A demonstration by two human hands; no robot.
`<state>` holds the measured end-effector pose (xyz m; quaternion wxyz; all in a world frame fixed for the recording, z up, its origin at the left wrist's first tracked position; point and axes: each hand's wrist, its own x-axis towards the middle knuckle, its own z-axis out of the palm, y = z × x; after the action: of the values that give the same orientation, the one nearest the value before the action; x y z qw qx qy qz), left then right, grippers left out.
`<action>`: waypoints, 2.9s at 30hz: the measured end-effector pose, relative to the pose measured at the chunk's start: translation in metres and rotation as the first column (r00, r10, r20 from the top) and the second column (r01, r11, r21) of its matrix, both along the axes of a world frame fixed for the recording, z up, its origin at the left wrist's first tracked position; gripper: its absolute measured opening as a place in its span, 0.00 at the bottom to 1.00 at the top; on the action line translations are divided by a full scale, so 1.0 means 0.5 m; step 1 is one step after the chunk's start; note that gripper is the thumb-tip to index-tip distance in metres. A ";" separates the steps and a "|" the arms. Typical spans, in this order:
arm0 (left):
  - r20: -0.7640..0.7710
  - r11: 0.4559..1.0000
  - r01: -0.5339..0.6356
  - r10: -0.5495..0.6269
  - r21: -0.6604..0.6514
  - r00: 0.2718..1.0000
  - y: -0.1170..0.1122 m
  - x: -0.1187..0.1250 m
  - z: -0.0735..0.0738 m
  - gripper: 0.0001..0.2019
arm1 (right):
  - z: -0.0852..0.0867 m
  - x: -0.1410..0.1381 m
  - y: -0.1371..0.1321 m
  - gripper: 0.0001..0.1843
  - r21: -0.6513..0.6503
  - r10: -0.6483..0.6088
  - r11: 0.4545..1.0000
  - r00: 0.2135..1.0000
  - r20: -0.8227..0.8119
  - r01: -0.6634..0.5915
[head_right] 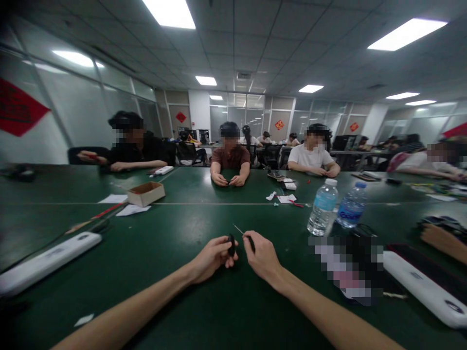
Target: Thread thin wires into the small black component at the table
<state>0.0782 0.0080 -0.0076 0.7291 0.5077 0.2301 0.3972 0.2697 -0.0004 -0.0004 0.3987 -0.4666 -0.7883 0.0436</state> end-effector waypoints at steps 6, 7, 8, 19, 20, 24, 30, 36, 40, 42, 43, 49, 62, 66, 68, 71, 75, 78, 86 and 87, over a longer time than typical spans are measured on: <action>0.004 0.999 -0.034 0.034 0.014 0.999 0.001 -0.031 0.009 0.14 | 0.002 -0.002 -0.016 0.12 -0.076 0.084 0.994 0.996 0.030 -0.081; 0.006 0.999 -0.046 0.046 0.028 0.999 0.003 -0.036 0.013 0.14 | 0.002 -0.002 -0.017 0.11 -0.079 0.104 0.992 0.994 0.037 -0.101; 0.010 0.997 -0.060 0.059 0.041 0.998 0.005 -0.041 0.016 0.14 | 0.003 -0.002 -0.018 0.10 -0.081 0.120 0.990 0.992 0.045 -0.116; -0.017 0.994 -0.059 0.061 0.096 0.998 0.020 -0.050 0.027 0.18 | 0.007 -0.003 -0.013 0.12 -0.075 0.140 0.988 0.982 0.128 -0.132; -0.011 0.994 -0.059 0.061 0.089 0.998 0.021 -0.050 0.025 0.19 | 0.007 -0.002 -0.013 0.12 -0.079 0.140 0.988 0.981 0.137 -0.130; 0.000 0.994 -0.070 0.071 0.080 0.998 0.027 -0.051 0.017 0.19 | 0.003 -0.001 -0.011 0.15 -0.079 0.126 0.990 0.977 0.172 -0.114; -0.061 0.985 -0.109 0.118 0.133 0.991 0.026 -0.051 0.015 0.21 | 0.000 0.000 -0.009 0.16 -0.064 0.131 0.991 0.973 0.191 -0.121; -0.252 0.930 -0.103 0.200 0.352 0.947 0.026 -0.057 0.024 0.21 | -0.001 0.003 -0.014 0.16 -0.030 0.123 0.992 0.966 0.225 -0.120; -0.370 0.860 -0.045 0.266 0.509 0.890 0.027 -0.066 0.031 0.20 | -0.001 0.005 -0.019 0.17 -0.009 0.112 0.993 0.957 0.268 -0.114; -0.420 0.844 -0.001 0.267 0.536 0.867 0.026 -0.071 0.035 0.20 | -0.001 0.008 -0.021 0.16 -0.005 0.116 0.993 0.951 0.286 -0.120; -0.442 0.842 0.023 0.259 0.538 0.859 0.024 -0.073 0.037 0.20 | -0.001 0.010 -0.022 0.16 -0.006 0.124 0.992 0.947 0.295 -0.127; -0.521 0.860 0.171 0.124 0.481 0.845 0.024 -0.084 0.046 0.18 | -0.002 0.023 -0.025 0.15 -0.034 0.187 0.982 0.931 0.313 -0.186; -0.686 0.844 0.460 -0.162 0.276 0.710 0.032 -0.116 0.077 0.16 | 0.006 0.029 -0.030 0.14 -0.029 0.318 0.942 0.863 0.392 -0.334; -0.726 0.815 0.519 -0.190 0.259 0.661 0.038 -0.117 0.078 0.16 | 0.010 0.028 -0.031 0.14 -0.057 0.349 0.931 0.833 0.429 -0.361; -0.732 0.805 0.537 -0.204 0.253 0.650 0.040 -0.117 0.078 0.16 | 0.011 0.028 -0.030 0.14 -0.065 0.362 0.926 0.826 0.432 -0.372; -0.725 0.804 0.541 -0.216 0.247 0.653 0.042 -0.118 0.080 0.16 | 0.011 0.027 -0.029 0.14 -0.067 0.370 0.923 0.822 0.433 -0.380; -0.675 0.825 0.505 -0.221 0.255 0.703 0.041 -0.120 0.081 0.16 | 0.010 0.025 -0.028 0.14 -0.058 0.362 0.926 0.839 0.406 -0.372; -0.618 0.860 0.439 -0.201 0.260 0.760 0.036 -0.119 0.081 0.16 | 0.007 0.024 -0.026 0.14 -0.056 0.347 0.934 0.859 0.377 -0.353; -0.526 0.907 0.327 -0.149 0.264 0.837 0.029 -0.114 0.068 0.16 | -0.004 0.027 -0.015 0.12 -0.023 0.334 0.937 0.875 0.351 -0.349; -0.504 0.919 0.288 -0.122 0.268 0.855 0.029 -0.114 0.065 0.16 | -0.002 0.026 -0.016 0.12 -0.026 0.343 0.933 0.863 0.371 -0.360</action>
<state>0.0214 0.0222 0.0247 0.5916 0.7275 0.2756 0.2117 0.2826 -0.0086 -0.0016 0.2389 -0.3061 -0.9215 0.0097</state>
